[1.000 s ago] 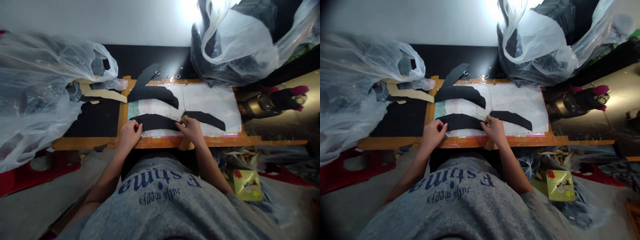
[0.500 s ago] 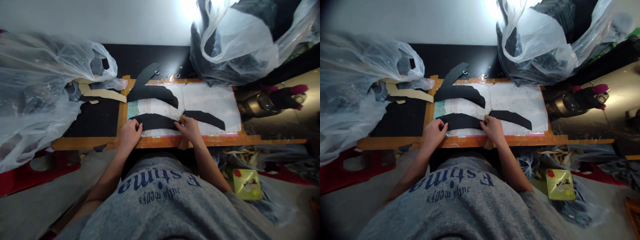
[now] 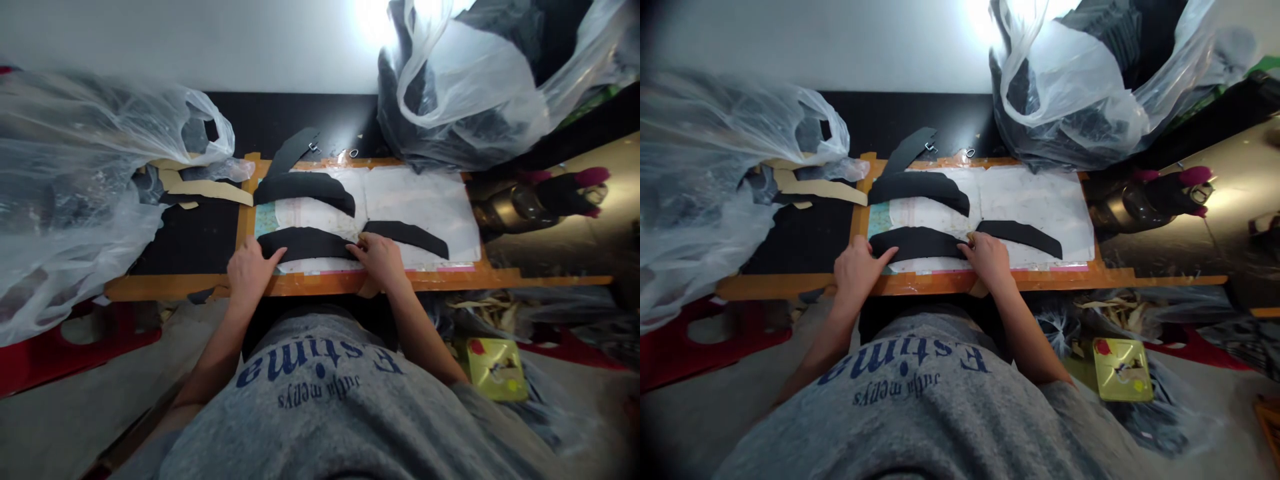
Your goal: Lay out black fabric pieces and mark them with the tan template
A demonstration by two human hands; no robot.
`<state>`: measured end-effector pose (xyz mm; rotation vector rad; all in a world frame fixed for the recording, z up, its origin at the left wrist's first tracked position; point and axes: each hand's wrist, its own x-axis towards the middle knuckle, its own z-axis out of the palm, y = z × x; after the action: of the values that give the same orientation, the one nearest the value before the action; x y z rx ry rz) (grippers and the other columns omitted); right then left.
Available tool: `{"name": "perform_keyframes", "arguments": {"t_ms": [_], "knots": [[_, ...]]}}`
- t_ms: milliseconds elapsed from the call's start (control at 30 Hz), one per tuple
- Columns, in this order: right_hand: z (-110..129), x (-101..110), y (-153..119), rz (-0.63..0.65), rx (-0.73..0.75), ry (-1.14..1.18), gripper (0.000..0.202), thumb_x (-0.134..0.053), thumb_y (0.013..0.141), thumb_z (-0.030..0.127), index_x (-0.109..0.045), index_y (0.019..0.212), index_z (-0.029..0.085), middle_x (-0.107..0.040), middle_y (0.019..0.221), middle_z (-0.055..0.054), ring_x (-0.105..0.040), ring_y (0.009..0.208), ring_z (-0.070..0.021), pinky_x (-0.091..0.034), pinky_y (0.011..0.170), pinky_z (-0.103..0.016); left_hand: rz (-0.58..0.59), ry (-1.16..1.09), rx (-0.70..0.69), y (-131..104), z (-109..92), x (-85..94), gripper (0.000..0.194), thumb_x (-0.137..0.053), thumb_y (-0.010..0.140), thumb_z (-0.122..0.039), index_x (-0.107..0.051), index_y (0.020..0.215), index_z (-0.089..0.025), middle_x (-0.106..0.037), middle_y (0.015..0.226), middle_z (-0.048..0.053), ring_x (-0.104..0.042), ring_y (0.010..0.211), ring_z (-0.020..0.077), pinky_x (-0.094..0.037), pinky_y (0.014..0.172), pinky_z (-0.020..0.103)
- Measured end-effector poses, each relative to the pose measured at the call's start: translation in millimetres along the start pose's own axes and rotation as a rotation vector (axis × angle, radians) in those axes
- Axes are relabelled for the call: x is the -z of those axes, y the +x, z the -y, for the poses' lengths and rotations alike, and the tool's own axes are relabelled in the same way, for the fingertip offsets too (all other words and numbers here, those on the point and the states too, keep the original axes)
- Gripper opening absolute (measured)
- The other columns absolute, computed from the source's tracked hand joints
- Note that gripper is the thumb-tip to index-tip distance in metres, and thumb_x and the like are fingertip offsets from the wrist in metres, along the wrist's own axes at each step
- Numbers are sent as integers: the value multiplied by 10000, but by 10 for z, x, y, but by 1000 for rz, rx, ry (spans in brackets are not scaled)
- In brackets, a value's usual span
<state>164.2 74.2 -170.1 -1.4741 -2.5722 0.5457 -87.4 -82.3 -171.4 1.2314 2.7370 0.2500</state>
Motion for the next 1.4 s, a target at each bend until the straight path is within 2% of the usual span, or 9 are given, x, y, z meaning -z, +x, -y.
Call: {"name": "perform_keyframes", "arguments": {"t_ms": [100,367,600,800,900,1000,1100,1200,1400], "knots": [[-87,26,42,18,-42,-61,410,-759,863,553,-602,717,204,-651,729,-56,-554,668,-199,-275,595,-302,21,-9,60,43,88,2,622,-726,785,-730,-535,1008,-182,-678,869,142,-678,824,361,-409,659,360],[-54,-32,-90,-37,121,154,121,-715,903,305,-693,911,187,-692,1014,-98,-645,842,-230,-421,702,-313,-112,-212,-192,48,441,-143,191,-537,987,-381,-566,907,-210,-637,917,90,-642,863,259,-485,790,355],[34,-34,-190,-90,74,150,145,-641,919,326,-653,845,201,-714,1002,-90,-620,748,-205,-396,650,-312,-179,-73,-408,933,524,34,484,-435,936,-152,-546,1408,-150,-506,1501,192,-450,1402,356,-373,1151,510],[-828,474,-221,-292,-96,521,252,-641,853,461,-613,898,214,-665,788,-37,-603,707,-206,-458,676,-325,-88,56,-494,1332,606,48,445,-350,970,-182,-651,1296,-140,-669,1244,196,-573,1245,382,-331,1153,597],[-1298,659,-290,-333,-302,274,199,-622,839,404,-610,847,205,-654,764,-68,-614,735,-242,-454,718,-362,-104,6,-552,1348,691,9,388,-399,964,-224,-687,1218,-163,-605,1368,199,-525,1320,393,-368,1147,570],[-1488,656,-353,-277,-506,-43,255,-646,835,383,-648,981,174,-693,913,-154,-641,830,-306,-456,764,-413,-89,-45,-559,1372,750,-22,462,-408,943,-206,-608,1356,-152,-504,1522,193,-460,1412,374,-375,1163,542],[-1432,582,-376,-405,-579,-150,492,-672,835,458,-617,1211,145,-669,1155,-229,-647,917,-339,-465,774,-434,-34,-38,-522,1409,768,-2,516,-420,944,-238,-530,1439,-141,-596,1434,183,-535,1339,338,-409,1133,495],[-1198,519,-347,-492,-445,0,445,-647,853,526,-667,1115,167,-709,1009,-164,-652,880,-316,-471,780,-416,-28,10,-512,1424,762,35,396,-442,959,-289,-630,1290,-181,-664,1316,161,-576,1261,344,-410,1103,510],[-386,337,-213,-230,-20,419,298,-657,891,498,-701,956,211,-733,829,-59,-678,763,-224,-478,742,-327,-29,-19,-560,1442,760,62,322,-442,957,-235,-604,1222,-152,-618,1353,189,-553,1284,327,-422,1083,474]]}}
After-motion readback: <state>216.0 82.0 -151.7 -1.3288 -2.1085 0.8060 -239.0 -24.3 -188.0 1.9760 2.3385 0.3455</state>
